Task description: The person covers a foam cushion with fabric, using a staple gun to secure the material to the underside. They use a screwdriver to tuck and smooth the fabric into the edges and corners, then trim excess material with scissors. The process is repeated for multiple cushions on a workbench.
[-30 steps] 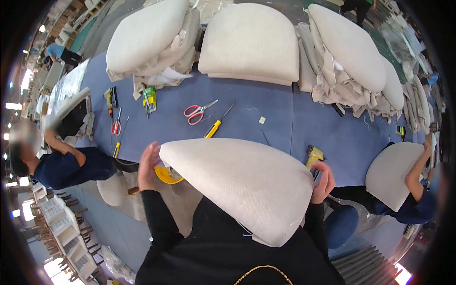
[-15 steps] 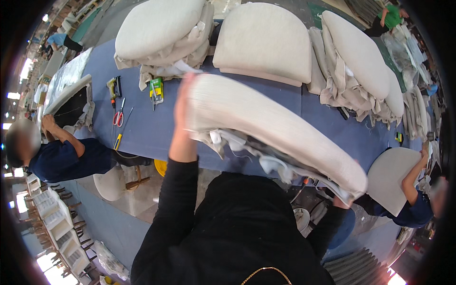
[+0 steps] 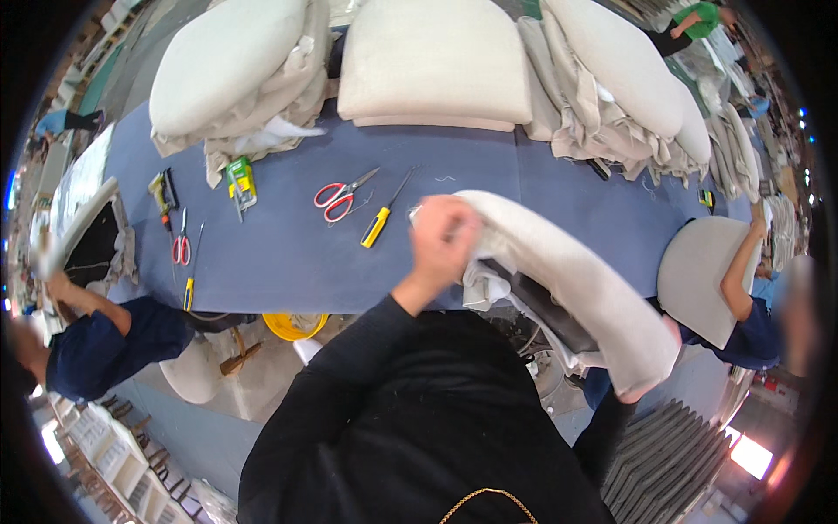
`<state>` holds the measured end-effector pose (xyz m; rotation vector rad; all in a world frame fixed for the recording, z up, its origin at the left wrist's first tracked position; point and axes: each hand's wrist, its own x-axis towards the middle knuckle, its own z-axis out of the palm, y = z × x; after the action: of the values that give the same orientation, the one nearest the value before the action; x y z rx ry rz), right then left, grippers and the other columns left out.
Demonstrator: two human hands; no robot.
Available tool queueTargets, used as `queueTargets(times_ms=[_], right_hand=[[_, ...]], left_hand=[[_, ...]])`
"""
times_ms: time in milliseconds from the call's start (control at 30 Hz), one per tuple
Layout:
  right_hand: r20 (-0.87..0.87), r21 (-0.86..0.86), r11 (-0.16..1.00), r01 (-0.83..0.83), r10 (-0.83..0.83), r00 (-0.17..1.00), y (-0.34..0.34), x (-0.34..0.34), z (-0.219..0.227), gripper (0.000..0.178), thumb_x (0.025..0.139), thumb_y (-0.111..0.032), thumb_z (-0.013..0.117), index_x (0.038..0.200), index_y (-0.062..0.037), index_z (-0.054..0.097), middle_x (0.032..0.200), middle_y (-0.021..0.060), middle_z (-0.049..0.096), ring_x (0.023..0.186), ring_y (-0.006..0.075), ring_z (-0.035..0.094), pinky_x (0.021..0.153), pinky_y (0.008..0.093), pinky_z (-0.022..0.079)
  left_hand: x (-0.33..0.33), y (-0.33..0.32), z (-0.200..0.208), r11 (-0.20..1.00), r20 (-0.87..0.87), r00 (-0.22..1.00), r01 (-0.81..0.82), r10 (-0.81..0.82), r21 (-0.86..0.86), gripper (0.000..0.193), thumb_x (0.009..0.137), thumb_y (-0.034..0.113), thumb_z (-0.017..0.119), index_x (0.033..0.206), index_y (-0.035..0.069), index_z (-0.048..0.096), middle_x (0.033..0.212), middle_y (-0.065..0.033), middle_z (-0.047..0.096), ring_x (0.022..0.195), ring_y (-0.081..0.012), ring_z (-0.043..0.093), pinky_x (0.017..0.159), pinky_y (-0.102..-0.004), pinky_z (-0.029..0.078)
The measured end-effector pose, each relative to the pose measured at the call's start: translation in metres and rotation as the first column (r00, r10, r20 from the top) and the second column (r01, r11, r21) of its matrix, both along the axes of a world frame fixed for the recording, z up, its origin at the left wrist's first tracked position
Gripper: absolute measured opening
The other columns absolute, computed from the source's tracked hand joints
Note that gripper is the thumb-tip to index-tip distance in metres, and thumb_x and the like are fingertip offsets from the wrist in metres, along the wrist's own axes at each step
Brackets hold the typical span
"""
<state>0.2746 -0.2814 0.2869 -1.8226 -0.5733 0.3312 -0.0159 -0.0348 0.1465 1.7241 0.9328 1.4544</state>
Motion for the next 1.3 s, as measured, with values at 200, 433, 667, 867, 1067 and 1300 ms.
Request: queueTargets(times_ms=[200, 433, 667, 867, 1067, 1300], right_hand=[[-0.24, 0.34, 0.93, 0.138, -0.056, 0.969, -0.08, -0.037, -0.019, 0.018, 0.092, -0.016, 0.073, 0.107, -0.009, 0.08, 0.1, 0.0223, 0.079, 0.091, 0.0295, 0.078, 0.085, 0.0476, 0.064], [-0.049, 0.082, 0.994, 0.068, -0.064, 0.997, -0.194, 0.019, -0.065, 0.024, 0.1, -0.016, 0.059, 0.121, -0.0071, 0.066, 0.127, 0.0305, 0.072, 0.114, 0.0424, 0.072, 0.096, 0.0543, 0.061], [-0.204, 0.155, 0.978, 0.141, -0.108, 0.973, -0.191, 0.018, -0.07, 0.024, 0.1, -0.017, 0.063, 0.116, -0.0036, 0.074, 0.116, 0.0261, 0.077, 0.105, 0.0371, 0.075, 0.094, 0.05, 0.062], [-0.407, -0.253, 0.899, 0.358, -0.434, 0.803, -0.159, 0.017, -0.033, 0.022, 0.098, -0.017, 0.07, 0.109, -0.0006, 0.081, 0.103, 0.0142, 0.081, 0.089, 0.0263, 0.078, 0.085, 0.0438, 0.063], [-0.424, -0.271, 0.805, 0.528, -0.592, 0.685, -0.051, 0.011, 0.006, 0.027, 0.102, -0.019, 0.067, 0.12, -0.0003, 0.075, 0.117, 0.017, 0.077, 0.104, 0.0246, 0.074, 0.094, 0.0404, 0.059], [0.355, 0.338, 0.898, -0.282, 0.156, 0.922, 0.017, 0.008, -0.023, 0.051, 0.099, -0.019, 0.07, 0.145, 0.0006, 0.059, 0.144, 0.0213, 0.066, 0.128, 0.0299, 0.067, 0.109, 0.0423, 0.054]], left_hand=[[-0.035, 0.07, -0.163, 0.807, -0.139, 0.977, 0.048, -0.16, -0.589, 0.019, 0.101, 0.02, 0.068, 0.114, 0.009, 0.077, 0.099, -0.0095, 0.074, 0.097, -0.0276, 0.071, 0.089, -0.0383, 0.054], [0.051, 0.049, -0.196, 0.759, -0.77, 0.379, 0.619, -0.514, -0.202, 0.035, 0.098, 0.017, 0.067, 0.133, 0.019, 0.071, 0.128, -0.0089, 0.068, 0.119, -0.0326, 0.067, 0.096, -0.0475, 0.057], [0.027, 0.059, -0.22, 0.937, -0.702, 0.625, 0.287, -0.342, -0.201, 0.01, 0.098, 0.016, 0.067, 0.107, 0.011, 0.067, 0.102, -0.0135, 0.069, 0.099, -0.0386, 0.07, 0.085, -0.0528, 0.057], [-0.075, 0.048, -0.192, 0.913, -0.613, 0.79, -0.254, 0.006, -0.318, 0.013, 0.1, 0.017, 0.07, 0.107, 0.007, 0.067, 0.103, -0.0165, 0.069, 0.095, -0.0394, 0.07, 0.081, -0.0503, 0.056], [-0.124, 0.04, -0.196, 0.92, -0.779, 0.593, -0.388, 0.205, -0.053, 0.029, 0.095, 0.03, 0.078, 0.113, 0.008, 0.072, 0.101, -0.0147, 0.072, 0.093, -0.0379, 0.07, 0.083, -0.0505, 0.055], [-0.132, 0.048, -0.177, 0.875, -0.812, 0.551, -0.276, -0.195, -0.397, 0.06, 0.094, 0.03, 0.077, 0.142, 0.002, 0.056, 0.117, -0.0249, 0.073, 0.112, -0.0441, 0.07, 0.093, -0.0528, 0.055]])
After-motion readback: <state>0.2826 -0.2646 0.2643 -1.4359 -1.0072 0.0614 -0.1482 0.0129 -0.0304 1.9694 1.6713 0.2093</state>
